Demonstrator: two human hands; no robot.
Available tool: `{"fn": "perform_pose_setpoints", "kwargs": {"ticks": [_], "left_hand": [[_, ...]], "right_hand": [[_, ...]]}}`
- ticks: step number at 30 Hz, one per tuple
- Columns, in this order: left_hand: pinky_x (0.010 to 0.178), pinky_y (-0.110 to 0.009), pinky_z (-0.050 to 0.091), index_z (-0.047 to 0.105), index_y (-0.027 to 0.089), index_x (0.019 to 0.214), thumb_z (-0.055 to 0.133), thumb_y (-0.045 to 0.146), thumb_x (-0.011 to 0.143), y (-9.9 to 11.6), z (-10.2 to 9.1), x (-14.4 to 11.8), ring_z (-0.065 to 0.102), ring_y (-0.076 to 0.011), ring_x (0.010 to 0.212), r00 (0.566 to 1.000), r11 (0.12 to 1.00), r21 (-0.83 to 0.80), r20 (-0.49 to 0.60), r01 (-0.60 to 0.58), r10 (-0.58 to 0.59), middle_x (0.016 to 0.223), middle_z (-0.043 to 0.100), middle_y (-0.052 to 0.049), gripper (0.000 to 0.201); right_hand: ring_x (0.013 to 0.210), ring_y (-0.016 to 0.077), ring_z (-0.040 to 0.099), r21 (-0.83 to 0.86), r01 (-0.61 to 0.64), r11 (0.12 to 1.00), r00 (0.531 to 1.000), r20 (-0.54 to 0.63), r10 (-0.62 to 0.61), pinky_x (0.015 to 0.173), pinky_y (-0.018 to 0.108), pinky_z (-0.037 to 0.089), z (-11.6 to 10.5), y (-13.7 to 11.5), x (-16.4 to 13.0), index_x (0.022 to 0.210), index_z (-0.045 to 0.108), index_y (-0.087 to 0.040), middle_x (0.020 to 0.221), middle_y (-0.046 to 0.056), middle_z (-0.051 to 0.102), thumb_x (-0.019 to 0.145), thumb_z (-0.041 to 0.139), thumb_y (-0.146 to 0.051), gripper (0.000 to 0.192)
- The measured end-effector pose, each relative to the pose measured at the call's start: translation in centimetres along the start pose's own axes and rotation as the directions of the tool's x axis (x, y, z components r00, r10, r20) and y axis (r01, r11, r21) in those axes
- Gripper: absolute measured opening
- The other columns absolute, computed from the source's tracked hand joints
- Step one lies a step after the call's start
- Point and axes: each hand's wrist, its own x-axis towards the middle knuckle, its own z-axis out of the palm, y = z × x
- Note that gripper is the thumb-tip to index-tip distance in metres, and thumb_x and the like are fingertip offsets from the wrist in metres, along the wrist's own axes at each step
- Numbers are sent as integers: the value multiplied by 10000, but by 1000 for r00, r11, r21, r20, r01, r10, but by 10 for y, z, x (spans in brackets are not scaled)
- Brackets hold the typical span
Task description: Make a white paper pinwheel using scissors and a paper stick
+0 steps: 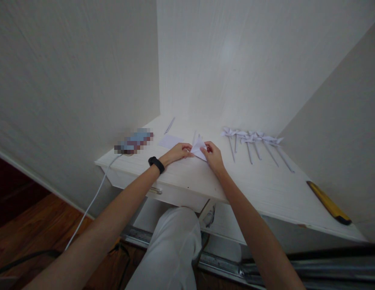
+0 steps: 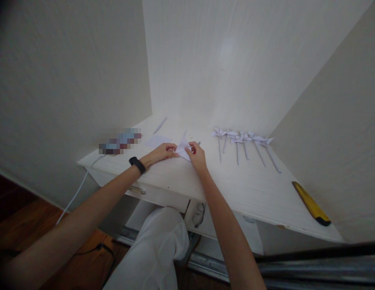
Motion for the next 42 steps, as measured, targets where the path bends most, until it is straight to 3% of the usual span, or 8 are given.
{"fn": "perform_pose_setpoints", "kwargs": {"ticks": [10,19,33,42], "left_hand": [[452,-188,275,603,121,797,694,267,673,-14,-1,10,415,-58,447,999,998,-68,-52,-2,-2,504,488,45,212],[459,-191,291,618,109,814,703,260,675,-9,0,7,431,-56,446,998,997,-72,-53,21,-24,511,510,36,222],[466,-192,305,617,117,834,690,290,692,-22,-3,14,435,-54,454,999,998,-64,-42,-15,12,529,520,34,236],[462,-197,304,614,118,825,697,304,685,-17,-2,12,438,-61,455,999,998,-57,-38,4,-6,527,527,27,248]], "right_hand": [[609,136,461,4,-12,1000,998,-65,12,581,260,354,-1,3,1,870,584,-184,693,-7,557,762,548,-332,187],[584,132,443,-22,-12,1000,997,-77,10,556,255,334,-2,1,1,842,584,-185,659,-13,535,759,540,-323,168],[594,136,434,-33,5,999,997,-71,-7,573,265,332,-3,3,2,862,588,-172,661,-12,516,764,529,-320,188],[586,132,428,-39,-3,999,996,-86,-1,565,259,328,-3,-2,1,848,581,-183,667,-14,527,763,528,-307,160]]}}
